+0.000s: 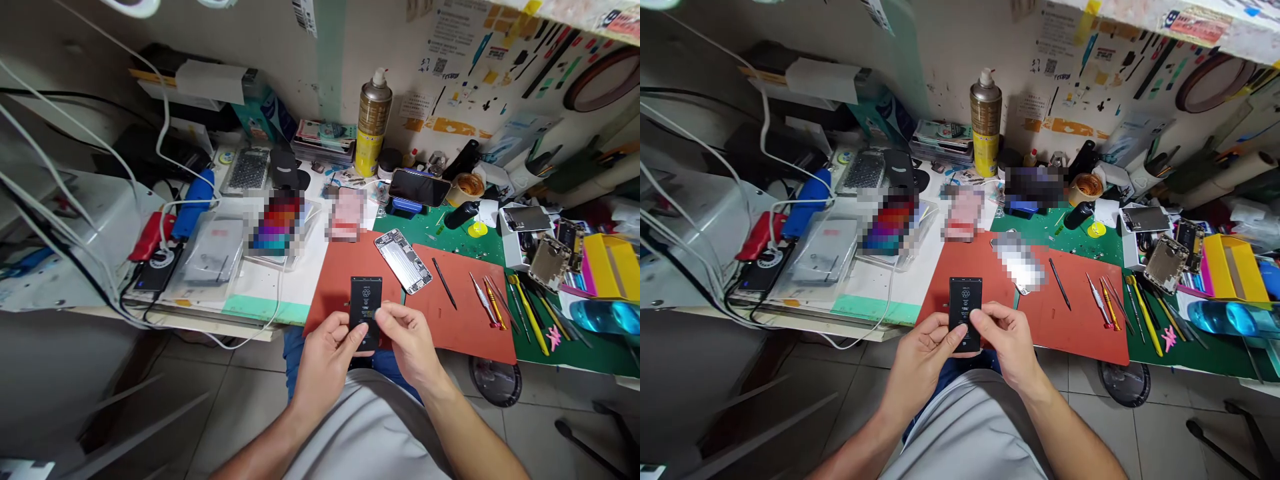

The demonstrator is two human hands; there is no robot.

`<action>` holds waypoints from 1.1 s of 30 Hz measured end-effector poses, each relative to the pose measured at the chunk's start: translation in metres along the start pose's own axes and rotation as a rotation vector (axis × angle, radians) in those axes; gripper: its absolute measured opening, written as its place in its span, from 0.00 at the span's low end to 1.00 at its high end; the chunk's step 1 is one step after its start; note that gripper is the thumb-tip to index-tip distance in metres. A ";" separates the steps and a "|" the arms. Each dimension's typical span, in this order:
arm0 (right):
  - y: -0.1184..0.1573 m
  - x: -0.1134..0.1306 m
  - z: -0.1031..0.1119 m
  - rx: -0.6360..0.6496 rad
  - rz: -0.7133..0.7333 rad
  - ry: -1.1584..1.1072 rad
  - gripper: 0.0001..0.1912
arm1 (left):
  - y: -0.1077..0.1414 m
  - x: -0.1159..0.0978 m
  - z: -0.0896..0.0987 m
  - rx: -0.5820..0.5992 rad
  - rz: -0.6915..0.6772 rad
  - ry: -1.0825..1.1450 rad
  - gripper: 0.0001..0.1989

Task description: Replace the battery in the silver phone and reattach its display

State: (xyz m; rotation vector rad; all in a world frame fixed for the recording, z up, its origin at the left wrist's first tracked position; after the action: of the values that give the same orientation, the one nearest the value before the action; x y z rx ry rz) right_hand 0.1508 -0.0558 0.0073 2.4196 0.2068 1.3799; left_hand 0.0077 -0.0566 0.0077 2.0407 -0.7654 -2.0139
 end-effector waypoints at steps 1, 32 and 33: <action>-0.001 0.001 0.002 -0.009 0.028 0.035 0.16 | 0.000 0.000 0.001 -0.005 -0.020 -0.034 0.19; 0.027 0.055 -0.009 0.058 0.684 0.591 0.06 | -0.011 -0.016 0.042 -0.178 -0.099 -0.339 0.25; 0.036 0.065 -0.013 0.093 0.855 0.717 0.12 | -0.015 -0.015 0.046 -0.160 -0.057 -0.222 0.29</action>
State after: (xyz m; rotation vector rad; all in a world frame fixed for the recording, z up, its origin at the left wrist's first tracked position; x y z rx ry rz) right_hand 0.1715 -0.0673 0.0789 2.0164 -0.6902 2.6078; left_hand -0.0332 -0.0264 0.0107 1.7926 -0.5657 -2.2795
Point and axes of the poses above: each hand's wrist, its own y-axis away from the middle knuckle, its own z-axis out of the back of the hand, x = y × z, the point moved 7 cm from there along -y, towards the middle knuckle, and after that the axes turned 9 degrees about -y, right-handed, at the moved point
